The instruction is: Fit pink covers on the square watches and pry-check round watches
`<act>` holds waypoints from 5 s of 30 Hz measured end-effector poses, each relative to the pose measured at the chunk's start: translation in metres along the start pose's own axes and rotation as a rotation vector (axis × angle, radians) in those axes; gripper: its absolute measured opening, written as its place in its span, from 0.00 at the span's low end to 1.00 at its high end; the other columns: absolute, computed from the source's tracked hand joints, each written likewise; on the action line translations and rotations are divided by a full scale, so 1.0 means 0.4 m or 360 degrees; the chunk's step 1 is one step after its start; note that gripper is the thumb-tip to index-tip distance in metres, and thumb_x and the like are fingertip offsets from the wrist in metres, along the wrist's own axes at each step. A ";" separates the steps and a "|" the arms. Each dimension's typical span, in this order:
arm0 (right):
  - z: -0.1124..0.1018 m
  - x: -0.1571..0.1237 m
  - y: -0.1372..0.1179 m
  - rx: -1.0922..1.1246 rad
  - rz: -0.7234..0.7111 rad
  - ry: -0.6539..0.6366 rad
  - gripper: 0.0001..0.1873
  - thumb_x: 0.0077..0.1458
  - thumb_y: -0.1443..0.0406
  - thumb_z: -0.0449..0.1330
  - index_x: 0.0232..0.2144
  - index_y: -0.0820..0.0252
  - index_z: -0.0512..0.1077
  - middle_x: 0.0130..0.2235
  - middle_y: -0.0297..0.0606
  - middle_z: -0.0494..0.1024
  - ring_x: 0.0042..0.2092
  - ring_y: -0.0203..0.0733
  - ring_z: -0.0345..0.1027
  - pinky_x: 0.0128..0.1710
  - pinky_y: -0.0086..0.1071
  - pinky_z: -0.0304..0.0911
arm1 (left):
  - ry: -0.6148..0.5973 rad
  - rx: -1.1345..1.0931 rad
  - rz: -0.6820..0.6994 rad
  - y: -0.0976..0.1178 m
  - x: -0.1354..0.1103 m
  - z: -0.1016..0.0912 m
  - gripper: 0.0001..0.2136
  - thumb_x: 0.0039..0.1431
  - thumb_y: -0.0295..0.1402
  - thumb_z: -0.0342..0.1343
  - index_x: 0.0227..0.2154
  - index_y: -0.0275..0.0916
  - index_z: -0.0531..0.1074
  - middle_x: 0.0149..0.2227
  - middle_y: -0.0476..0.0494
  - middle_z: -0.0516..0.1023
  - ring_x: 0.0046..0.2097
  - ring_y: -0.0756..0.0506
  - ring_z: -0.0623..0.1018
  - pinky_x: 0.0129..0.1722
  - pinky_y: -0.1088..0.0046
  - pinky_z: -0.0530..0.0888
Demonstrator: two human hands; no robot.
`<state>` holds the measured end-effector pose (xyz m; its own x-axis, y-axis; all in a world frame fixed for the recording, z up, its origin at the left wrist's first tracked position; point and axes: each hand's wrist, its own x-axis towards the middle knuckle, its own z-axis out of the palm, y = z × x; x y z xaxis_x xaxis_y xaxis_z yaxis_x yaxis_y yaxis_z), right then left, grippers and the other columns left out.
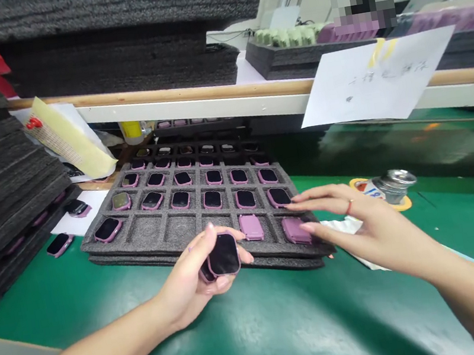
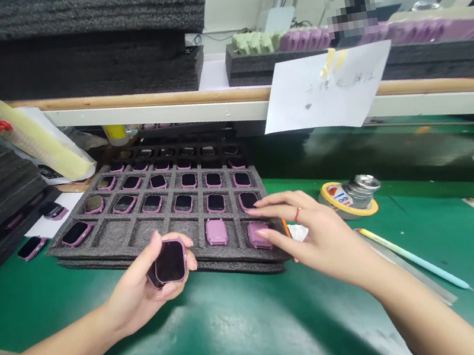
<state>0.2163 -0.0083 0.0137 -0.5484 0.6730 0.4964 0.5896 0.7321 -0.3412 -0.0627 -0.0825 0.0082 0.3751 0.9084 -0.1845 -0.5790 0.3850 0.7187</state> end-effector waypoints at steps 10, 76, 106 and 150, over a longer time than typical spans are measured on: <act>0.085 0.104 -0.256 0.0461 -0.0419 -0.0108 0.12 0.56 0.64 0.69 0.39 0.56 0.70 0.50 0.44 0.77 0.52 0.47 0.73 0.52 0.42 0.72 | -0.0079 -0.0213 -0.0152 -0.015 0.005 -0.020 0.26 0.53 0.55 0.63 0.29 0.32 0.74 0.24 0.49 0.70 0.19 0.58 0.62 0.18 0.82 0.56; 0.135 0.079 -0.259 0.0604 -0.0261 0.0115 0.25 0.55 0.67 0.68 0.53 0.56 0.67 0.39 0.37 0.77 0.40 0.42 0.71 0.39 0.37 0.70 | -0.0069 0.0080 0.0038 -0.022 0.005 -0.018 0.27 0.53 0.59 0.61 0.33 0.36 0.69 0.20 0.56 0.66 0.16 0.58 0.54 0.14 0.81 0.49; 0.123 0.112 -0.182 0.0743 -0.0197 0.0037 0.14 0.58 0.53 0.66 0.41 0.53 0.72 0.47 0.41 0.78 0.50 0.46 0.74 0.48 0.38 0.72 | -0.0189 0.0532 -0.0153 -0.013 0.002 -0.014 0.32 0.59 0.63 0.46 0.32 0.34 0.74 0.29 0.43 0.76 0.23 0.54 0.63 0.20 0.77 0.55; 0.109 0.068 -0.199 0.0569 -0.0399 0.0522 0.21 0.55 0.76 0.65 0.48 0.49 0.77 0.42 0.35 0.84 0.42 0.42 0.80 0.44 0.34 0.79 | -0.0251 -0.0159 -0.0069 -0.001 0.004 -0.016 0.23 0.57 0.53 0.62 0.37 0.33 0.76 0.31 0.43 0.78 0.18 0.58 0.62 0.16 0.80 0.50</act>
<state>0.1286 -0.0434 0.0196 -0.3988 0.4466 0.8009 0.1945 0.8947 -0.4021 -0.0666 -0.0801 0.0031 0.5054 0.8570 -0.1006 -0.6261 0.4445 0.6407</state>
